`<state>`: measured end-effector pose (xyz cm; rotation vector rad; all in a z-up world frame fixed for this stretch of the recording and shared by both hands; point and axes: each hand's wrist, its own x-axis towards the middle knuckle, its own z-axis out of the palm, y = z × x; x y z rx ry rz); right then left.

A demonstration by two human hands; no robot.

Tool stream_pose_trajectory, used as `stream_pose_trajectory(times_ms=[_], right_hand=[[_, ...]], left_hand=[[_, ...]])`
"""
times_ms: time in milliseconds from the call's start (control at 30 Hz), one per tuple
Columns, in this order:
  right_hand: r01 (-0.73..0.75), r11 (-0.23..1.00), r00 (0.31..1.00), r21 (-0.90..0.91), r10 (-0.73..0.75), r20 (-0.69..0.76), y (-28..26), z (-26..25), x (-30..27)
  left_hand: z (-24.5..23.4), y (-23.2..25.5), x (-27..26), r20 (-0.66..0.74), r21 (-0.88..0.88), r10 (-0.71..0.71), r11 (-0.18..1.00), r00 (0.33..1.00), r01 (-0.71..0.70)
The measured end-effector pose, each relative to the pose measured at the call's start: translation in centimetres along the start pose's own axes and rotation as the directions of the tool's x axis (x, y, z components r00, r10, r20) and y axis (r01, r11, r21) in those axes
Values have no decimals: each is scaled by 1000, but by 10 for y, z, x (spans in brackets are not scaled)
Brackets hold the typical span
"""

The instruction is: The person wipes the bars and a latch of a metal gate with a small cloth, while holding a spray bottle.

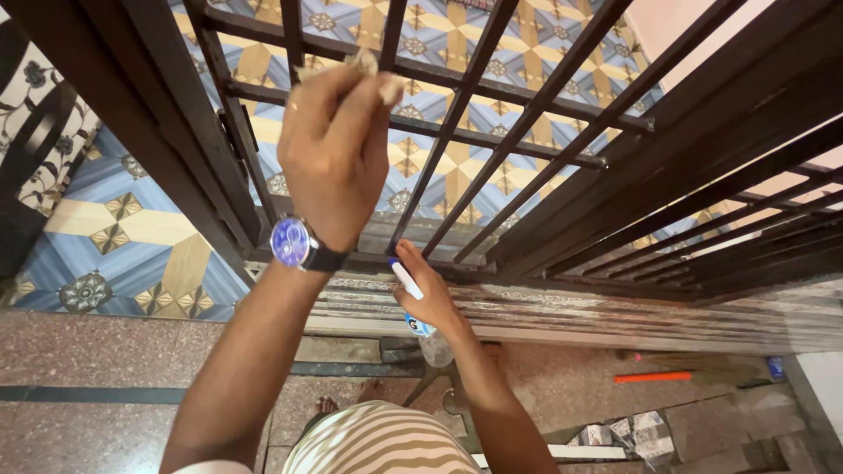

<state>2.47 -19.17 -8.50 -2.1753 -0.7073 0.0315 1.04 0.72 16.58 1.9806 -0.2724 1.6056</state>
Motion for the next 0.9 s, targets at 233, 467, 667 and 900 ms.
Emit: stream_pose_trajectory(times_ms=[233,467,667,900], right_hand=[[-66,998,998,24,66,18,-11,-2,1],[-46,997,999,58,47,-18,-6,0,0],[31,998,997,57,-27,-77,6,7,-2],[-24,995,999,94,28,-42,-12,-1,-2]], left_hand=[[-9,5,-23,53,-18,-45,999,998,46],[1,14,29,74,181,263,945,962,-272],[12,25,23,199,253,193,937,961,-241],[20,31,20,289,220,23,971,957,-90]])
